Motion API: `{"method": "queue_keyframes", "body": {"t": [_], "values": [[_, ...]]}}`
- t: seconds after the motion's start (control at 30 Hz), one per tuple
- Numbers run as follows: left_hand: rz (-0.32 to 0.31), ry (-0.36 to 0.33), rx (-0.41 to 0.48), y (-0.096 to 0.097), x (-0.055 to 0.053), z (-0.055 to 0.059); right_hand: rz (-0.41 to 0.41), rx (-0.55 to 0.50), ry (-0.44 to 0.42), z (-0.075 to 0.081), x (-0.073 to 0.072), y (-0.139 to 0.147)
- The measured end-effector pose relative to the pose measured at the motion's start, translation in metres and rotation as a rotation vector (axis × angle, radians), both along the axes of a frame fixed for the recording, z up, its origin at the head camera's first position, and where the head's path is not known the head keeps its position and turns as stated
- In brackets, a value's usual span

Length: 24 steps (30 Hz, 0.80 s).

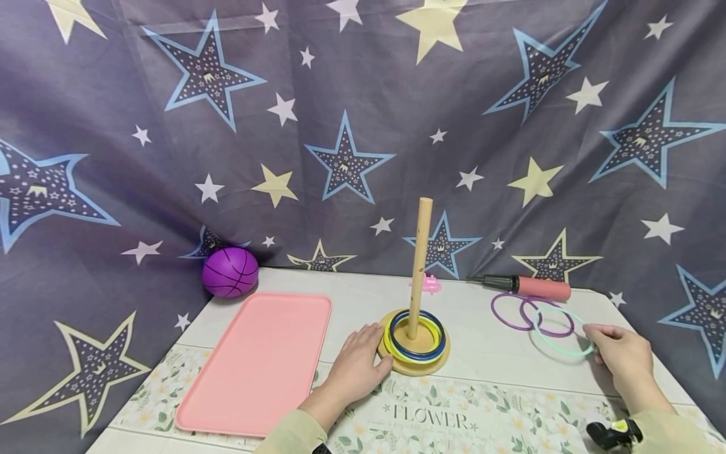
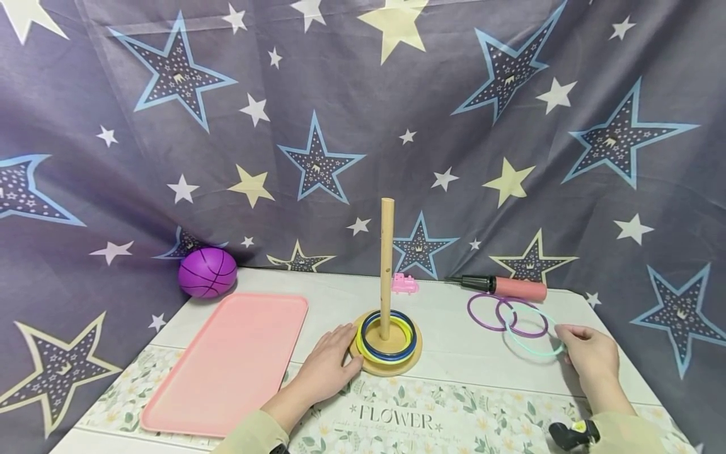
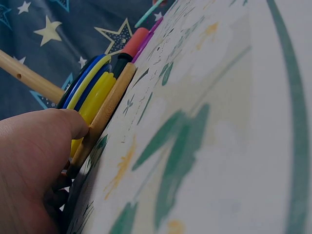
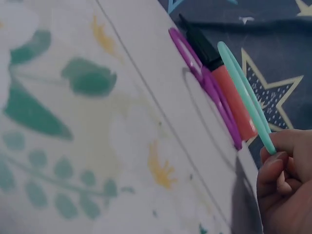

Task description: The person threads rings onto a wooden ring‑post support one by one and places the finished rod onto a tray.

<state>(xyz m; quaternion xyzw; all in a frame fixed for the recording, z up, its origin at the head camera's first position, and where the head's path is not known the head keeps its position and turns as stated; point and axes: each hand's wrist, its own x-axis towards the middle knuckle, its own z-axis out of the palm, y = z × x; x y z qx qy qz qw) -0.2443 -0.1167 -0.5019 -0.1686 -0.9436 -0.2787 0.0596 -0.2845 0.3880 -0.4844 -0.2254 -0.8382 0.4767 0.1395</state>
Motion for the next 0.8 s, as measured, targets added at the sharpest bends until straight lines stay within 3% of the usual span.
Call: {"method": "queue_keyframes", "body": {"t": [0.3,0.53,0.8], "values": [[-0.002,0.007,-0.009,0.000,-0.001,-0.002,0.131,-0.028,0.117,0.028,0.005,-0.023],[-0.001,0.008,-0.009,0.000,-0.001,-0.002,0.229,-0.179,0.259,0.063,0.004,-0.051],[-0.002,0.004,-0.008,0.000,-0.001,-0.001,0.372,-0.317,0.350,0.103,0.009,-0.080]]}}
